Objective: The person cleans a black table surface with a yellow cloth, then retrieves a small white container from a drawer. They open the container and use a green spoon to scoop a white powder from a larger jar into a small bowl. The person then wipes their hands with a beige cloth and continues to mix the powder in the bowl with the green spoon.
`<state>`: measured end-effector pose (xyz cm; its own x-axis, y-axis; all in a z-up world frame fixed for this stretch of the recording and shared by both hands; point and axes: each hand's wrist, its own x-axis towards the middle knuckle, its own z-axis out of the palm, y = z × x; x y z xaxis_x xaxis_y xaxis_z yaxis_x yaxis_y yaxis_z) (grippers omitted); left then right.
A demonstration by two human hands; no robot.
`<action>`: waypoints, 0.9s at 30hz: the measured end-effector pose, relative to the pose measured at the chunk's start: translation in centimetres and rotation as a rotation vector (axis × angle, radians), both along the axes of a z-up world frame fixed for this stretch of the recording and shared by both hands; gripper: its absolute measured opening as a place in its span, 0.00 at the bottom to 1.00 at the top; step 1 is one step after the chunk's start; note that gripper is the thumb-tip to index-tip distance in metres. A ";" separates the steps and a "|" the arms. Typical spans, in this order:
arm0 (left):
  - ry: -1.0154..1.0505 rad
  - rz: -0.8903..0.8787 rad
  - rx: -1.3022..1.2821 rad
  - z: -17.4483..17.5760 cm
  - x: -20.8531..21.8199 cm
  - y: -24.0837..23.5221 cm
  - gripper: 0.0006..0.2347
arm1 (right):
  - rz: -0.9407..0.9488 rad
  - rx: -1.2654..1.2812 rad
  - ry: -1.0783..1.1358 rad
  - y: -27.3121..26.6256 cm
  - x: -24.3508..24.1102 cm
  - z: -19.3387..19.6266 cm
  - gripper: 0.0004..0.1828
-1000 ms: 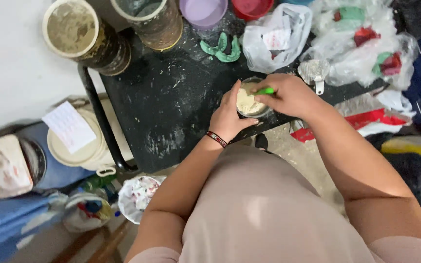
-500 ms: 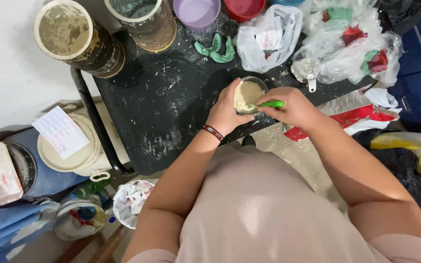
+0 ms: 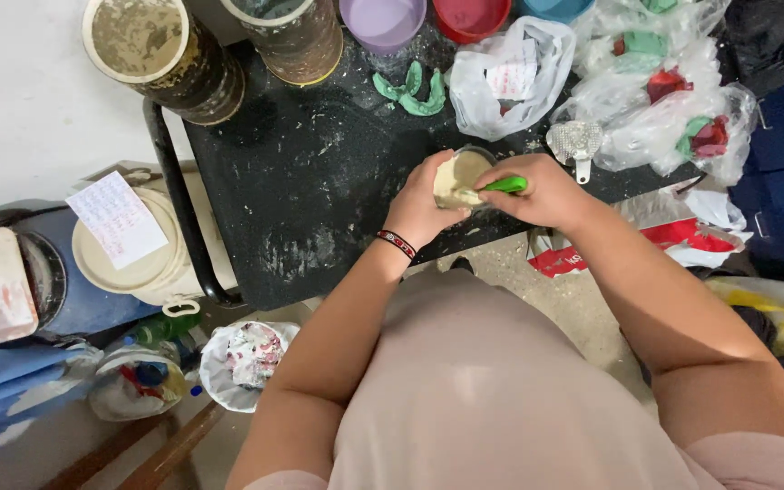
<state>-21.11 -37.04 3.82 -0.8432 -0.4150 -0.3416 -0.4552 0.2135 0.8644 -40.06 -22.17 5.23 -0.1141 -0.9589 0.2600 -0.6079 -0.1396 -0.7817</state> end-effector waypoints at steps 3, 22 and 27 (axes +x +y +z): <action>-0.004 0.028 -0.011 -0.4 0.0 0.4 0.36 | 0.050 0.046 0.044 -1.4 0.0 0.7 0.09; 0.010 0.042 0.032 -0.3 0.3 0.5 0.41 | 0.083 0.032 0.056 -2.2 -2.0 0.7 0.10; 0.004 0.056 0.046 0.0 0.0 0.5 0.43 | 0.071 0.137 0.005 0.1 -1.0 2.4 0.08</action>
